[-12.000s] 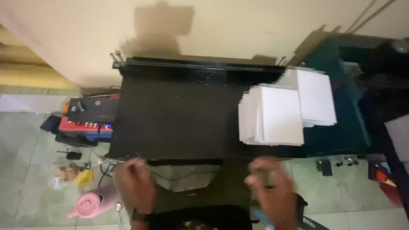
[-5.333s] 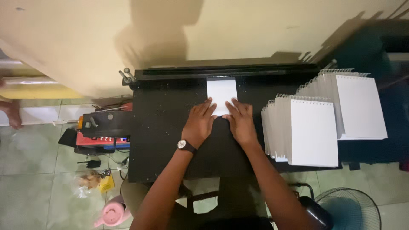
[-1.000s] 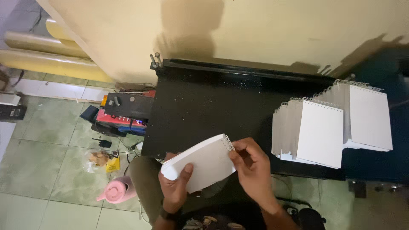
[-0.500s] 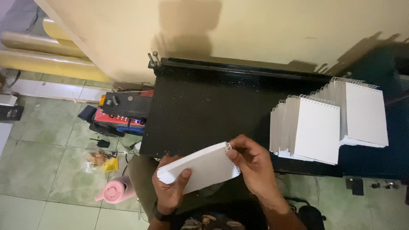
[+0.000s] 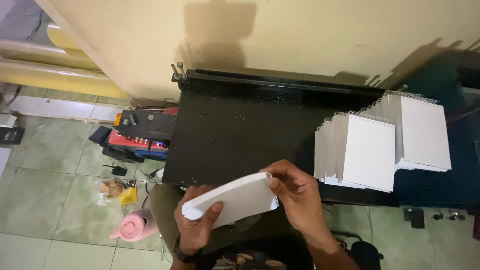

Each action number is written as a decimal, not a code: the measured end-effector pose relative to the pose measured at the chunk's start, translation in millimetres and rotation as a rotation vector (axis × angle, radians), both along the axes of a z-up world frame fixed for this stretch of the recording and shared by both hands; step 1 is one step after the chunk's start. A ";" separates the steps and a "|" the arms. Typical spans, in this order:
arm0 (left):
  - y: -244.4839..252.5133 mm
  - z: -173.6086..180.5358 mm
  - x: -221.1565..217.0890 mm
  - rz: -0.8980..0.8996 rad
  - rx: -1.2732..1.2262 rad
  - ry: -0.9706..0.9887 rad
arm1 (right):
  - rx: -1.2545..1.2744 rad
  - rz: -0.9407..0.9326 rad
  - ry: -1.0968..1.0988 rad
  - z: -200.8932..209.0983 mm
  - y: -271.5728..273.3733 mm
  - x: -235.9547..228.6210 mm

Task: The person assembles spiral-bound notebooks by inserting a stack of white pages into a yellow cover. They repeatedly pick up a page stack, align it with the cover, press it into place, and stack the finished notebook on the table.

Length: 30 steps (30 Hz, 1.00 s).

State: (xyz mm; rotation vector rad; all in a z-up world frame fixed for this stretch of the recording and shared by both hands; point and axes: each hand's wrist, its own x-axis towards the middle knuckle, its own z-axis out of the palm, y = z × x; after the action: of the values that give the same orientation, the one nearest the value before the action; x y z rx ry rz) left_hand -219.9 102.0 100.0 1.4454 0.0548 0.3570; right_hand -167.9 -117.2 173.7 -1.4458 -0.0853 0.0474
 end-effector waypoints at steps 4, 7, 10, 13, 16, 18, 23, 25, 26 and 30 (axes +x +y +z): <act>-3.9 15.3 2.2 -0.121 -0.066 -0.104 | -0.068 0.029 0.023 5.3 -0.5 2.8; -3.7 18.5 -1.7 -0.139 0.038 -0.055 | -0.129 0.005 0.007 -2.0 -0.3 3.3; -5.9 18.3 -5.0 -0.070 0.155 0.015 | -0.124 -0.039 -0.090 -6.4 3.3 4.5; -8.4 4.4 -6.9 0.071 0.169 0.032 | -0.171 -0.061 -0.107 0.6 5.8 7.6; -5.9 -9.0 -5.8 0.103 0.108 0.142 | -0.138 0.025 0.028 -1.9 3.0 9.6; -6.1 -5.8 -1.6 0.032 0.079 0.075 | 0.020 -0.023 0.082 -13.9 1.0 9.6; -5.2 -6.1 8.2 0.012 0.195 0.154 | -0.126 -0.085 0.011 -24.2 1.4 21.1; -5.9 -11.6 12.8 0.055 0.328 0.205 | -0.145 -0.120 0.072 -21.0 1.0 24.5; -7.6 -15.2 15.3 0.063 0.191 0.186 | -0.125 -0.037 0.118 -18.7 -0.3 25.9; -10.7 -6.7 22.4 -0.006 0.035 0.103 | -0.179 0.074 0.085 -19.2 -9.2 21.2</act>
State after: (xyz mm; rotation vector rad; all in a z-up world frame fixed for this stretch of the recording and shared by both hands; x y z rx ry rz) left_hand -197.5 91.3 93.3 1.4976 0.1275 0.2796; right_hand -146.7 -126.3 154.5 -1.6167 -0.0659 0.1813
